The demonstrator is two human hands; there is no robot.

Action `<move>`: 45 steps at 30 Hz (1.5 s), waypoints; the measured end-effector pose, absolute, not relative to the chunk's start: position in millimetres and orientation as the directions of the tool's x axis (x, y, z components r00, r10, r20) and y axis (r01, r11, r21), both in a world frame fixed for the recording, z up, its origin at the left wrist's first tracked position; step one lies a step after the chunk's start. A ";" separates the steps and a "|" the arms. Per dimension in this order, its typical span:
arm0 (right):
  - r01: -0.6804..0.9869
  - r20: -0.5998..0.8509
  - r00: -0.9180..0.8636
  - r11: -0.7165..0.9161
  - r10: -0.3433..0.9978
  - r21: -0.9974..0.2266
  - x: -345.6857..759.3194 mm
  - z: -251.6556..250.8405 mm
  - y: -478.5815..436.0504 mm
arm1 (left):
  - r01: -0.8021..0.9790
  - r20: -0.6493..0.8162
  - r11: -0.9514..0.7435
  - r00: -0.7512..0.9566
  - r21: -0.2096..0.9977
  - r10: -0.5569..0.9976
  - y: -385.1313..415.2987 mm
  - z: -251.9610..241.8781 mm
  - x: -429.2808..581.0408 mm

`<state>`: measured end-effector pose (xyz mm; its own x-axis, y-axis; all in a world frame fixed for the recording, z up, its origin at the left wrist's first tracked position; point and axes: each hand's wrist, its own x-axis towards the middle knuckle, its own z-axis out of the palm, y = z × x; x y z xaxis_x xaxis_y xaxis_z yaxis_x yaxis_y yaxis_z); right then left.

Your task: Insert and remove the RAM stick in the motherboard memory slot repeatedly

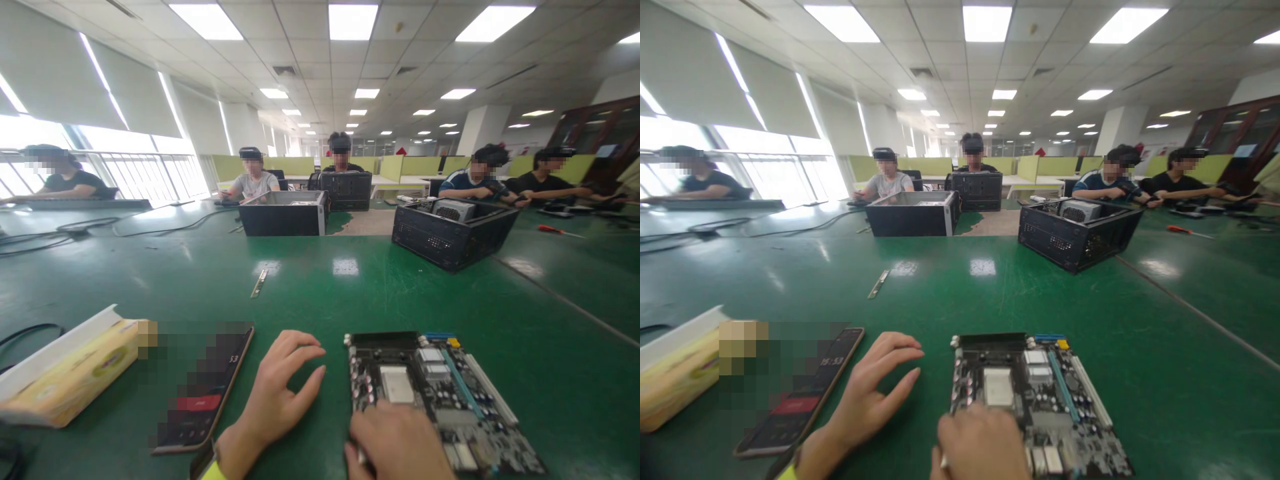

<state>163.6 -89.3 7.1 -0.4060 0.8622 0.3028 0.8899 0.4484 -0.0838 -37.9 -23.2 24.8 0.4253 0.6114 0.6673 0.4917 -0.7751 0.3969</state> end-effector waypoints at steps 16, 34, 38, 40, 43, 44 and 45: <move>0.847 0.197 0.527 -0.493 0.826 -0.200 415.4 -2.7 2.4 | 0.498 0.653 -0.760 0.417 0.418 0.632 -22.9 26.5 -40.0; 0.866 0.140 0.491 -0.465 0.860 -0.184 414.7 0.9 6.9 | 0.531 0.618 -0.723 0.405 0.441 0.674 -24.1 26.2 -40.7; 0.888 0.158 0.452 -0.425 0.878 -0.178 411.4 1.4 7.8 | 0.529 0.616 -0.727 0.414 0.437 0.671 -24.3 26.4 -40.1; 0.896 0.169 0.436 -0.408 0.884 -0.176 409.6 0.8 8.7 | 0.528 0.617 -0.730 0.416 0.435 0.668 -23.9 26.2 -40.1; 0.901 0.185 0.427 -0.397 0.885 -0.177 408.9 -0.2 9.7 | 0.529 0.611 -0.727 0.418 0.438 0.672 -23.2 25.8 -40.5; 0.901 0.192 0.426 -0.395 0.884 -0.180 409.3 -0.3 9.9 | 0.528 0.608 -0.725 0.419 0.442 0.675 -23.0 25.8 -40.5; 0.902 0.200 0.423 -0.390 0.884 -0.184 410.0 -0.3 10.2 | 0.527 0.605 -0.724 0.419 0.445 0.677 -22.9 25.9 -40.3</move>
